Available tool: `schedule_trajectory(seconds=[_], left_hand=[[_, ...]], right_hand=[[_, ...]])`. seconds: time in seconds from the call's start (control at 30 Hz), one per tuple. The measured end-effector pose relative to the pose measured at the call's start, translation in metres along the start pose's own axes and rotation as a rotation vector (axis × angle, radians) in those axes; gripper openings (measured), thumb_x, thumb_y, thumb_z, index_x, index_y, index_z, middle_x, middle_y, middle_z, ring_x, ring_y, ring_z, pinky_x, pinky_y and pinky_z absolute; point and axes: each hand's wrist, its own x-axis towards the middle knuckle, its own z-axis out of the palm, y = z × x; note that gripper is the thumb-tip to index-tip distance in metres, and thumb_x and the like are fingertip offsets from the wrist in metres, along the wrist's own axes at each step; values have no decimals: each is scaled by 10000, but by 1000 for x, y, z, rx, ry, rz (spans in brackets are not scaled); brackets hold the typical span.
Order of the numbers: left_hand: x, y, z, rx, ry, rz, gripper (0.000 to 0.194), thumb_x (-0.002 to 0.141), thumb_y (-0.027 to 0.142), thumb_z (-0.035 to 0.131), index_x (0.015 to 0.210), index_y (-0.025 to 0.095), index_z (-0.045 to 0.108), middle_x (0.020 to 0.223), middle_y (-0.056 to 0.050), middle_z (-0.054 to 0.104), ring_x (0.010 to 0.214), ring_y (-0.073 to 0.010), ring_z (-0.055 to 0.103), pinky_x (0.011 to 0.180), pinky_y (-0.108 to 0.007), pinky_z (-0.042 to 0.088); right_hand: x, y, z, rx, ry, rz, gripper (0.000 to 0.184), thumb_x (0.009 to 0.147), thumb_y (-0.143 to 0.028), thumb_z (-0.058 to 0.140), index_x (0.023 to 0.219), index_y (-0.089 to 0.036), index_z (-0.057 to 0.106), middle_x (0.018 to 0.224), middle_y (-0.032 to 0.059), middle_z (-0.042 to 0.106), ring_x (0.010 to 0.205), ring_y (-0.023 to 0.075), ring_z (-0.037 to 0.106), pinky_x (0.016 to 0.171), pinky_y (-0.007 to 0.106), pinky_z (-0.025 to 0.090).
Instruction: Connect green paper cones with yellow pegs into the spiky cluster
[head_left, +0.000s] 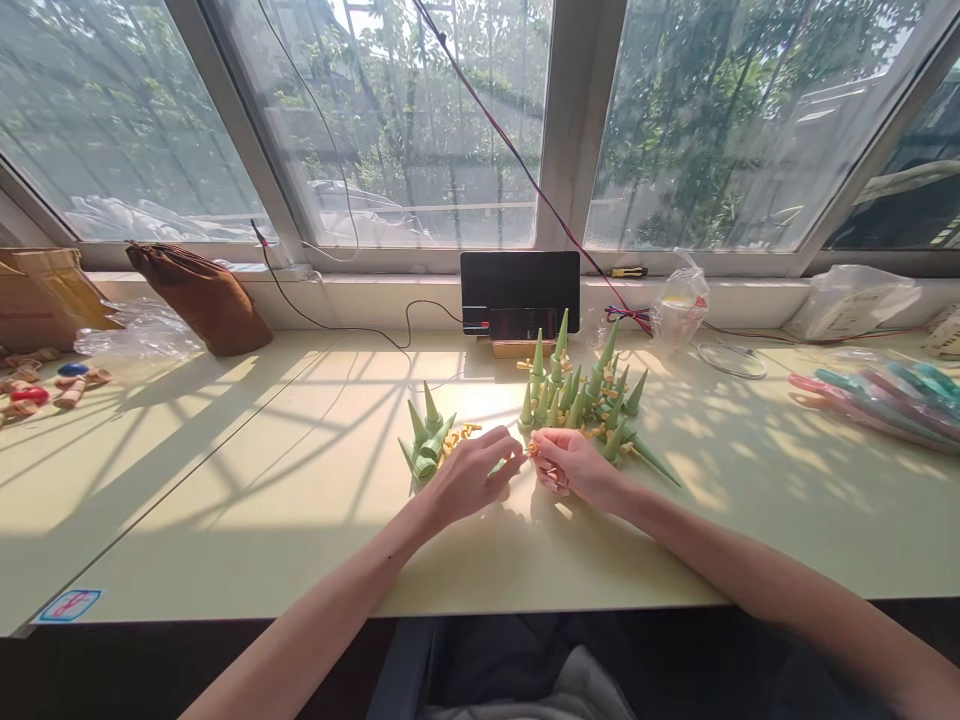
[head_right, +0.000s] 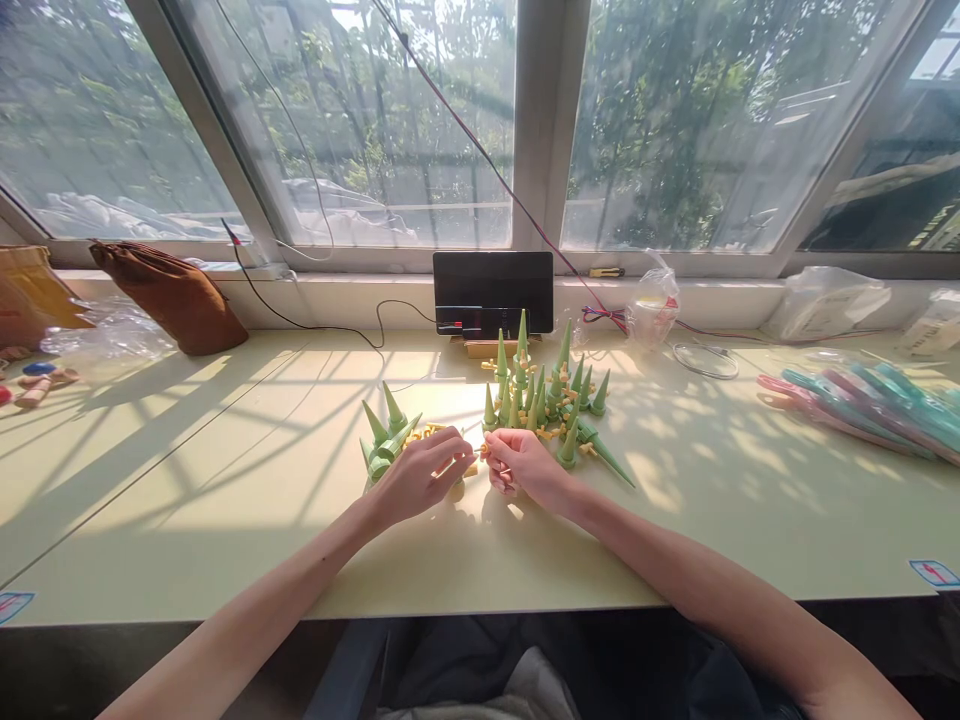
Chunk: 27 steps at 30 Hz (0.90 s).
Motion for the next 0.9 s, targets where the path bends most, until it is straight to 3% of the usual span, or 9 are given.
schedule_trajectory(seconds=[0.47, 0.67, 0.9], left_hand=[[0, -3, 1, 11, 32, 31, 213, 994, 216, 416, 856, 167, 571, 760, -12, 518, 611, -107, 470, 569, -223, 373], [0, -4, 1, 40, 30, 36, 217, 997, 215, 406, 884, 171, 586, 771, -15, 533, 596, -105, 462, 549, -221, 363], [1, -2, 0, 22, 60, -79, 194, 982, 262, 452, 907, 173, 608, 840, -26, 618, 580, -92, 512, 541, -218, 395]], right_hand=[[1, -1, 0, -1, 28, 1, 362, 858, -516, 653, 808, -166, 575, 678, -32, 522, 468, 58, 445, 400, 196, 289], [1, 0, 0, 7, 40, -1, 378, 829, -527, 677, 773, -167, 578, 647, -40, 505, 465, 54, 412, 410, 201, 282], [2, 0, -2, 63, 66, 24, 344, 809, -482, 713, 788, -164, 582, 665, -41, 503, 467, 49, 418, 413, 197, 241]])
